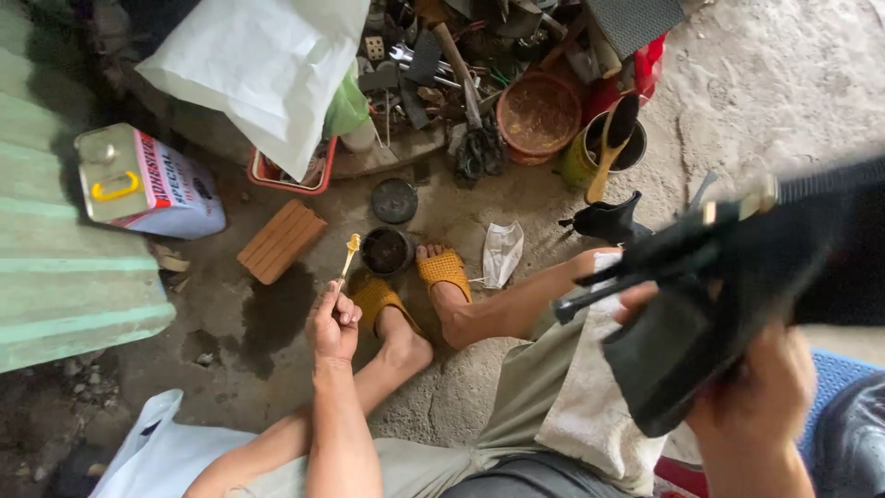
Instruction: The person applies a dark substance to the sole of a black shoe using a small brush. They repeatedly dip the brush into a small container to reload the substance and spread it across the shoe's sole.
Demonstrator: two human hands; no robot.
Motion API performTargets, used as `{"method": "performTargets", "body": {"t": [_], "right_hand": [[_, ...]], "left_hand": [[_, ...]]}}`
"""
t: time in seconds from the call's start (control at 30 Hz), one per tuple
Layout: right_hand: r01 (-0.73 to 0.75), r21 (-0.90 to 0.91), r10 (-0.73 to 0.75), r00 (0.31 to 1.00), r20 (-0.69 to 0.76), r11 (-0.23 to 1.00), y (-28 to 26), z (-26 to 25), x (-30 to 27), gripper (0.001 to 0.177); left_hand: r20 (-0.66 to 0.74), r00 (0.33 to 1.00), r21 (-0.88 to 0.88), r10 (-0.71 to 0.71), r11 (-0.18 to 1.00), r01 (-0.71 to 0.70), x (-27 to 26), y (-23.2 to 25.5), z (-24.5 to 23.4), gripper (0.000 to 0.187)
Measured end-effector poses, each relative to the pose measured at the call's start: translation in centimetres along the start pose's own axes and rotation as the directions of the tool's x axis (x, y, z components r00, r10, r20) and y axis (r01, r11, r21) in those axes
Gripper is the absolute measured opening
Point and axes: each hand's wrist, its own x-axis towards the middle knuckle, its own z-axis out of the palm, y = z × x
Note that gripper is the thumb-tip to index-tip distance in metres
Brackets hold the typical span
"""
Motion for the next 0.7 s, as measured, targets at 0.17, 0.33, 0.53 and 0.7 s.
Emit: {"method": "performTargets", "body": {"t": [0.17, 0.33, 0.53, 0.7], "right_hand": [[-0.638, 0.681, 0.193, 0.765, 0.614, 0.361, -1.9, 7.7, 5.1, 0.045], [-0.804, 0.535, -0.051, 0.541, 0.839, 0.261, 0.0, 12.6, 6.9, 0.053], [-0.854, 0.486, 0.133, 0.512, 0.849, 0.184, -0.3, 14.1, 7.3, 0.072], [-0.909, 0.410, 0.035, 0.413, 0.910, 0.079, 0.1, 13.6, 7.6, 0.079]], "left_hand": [[0.069, 0.989, 0.032, 0.128, 0.991, -0.130, -2.5, 2.7, 1.6, 0.013], [0.106, 0.979, -0.017, 0.173, 0.985, -0.172, -4.1, 4.6, 2.8, 0.019], [0.279, 0.937, -0.249, 0.211, 0.958, -0.142, -5.9, 7.4, 5.7, 0.017], [0.437, 0.849, -0.322, 0.297, 0.933, -0.161, -6.8, 9.1, 7.1, 0.022]]}}
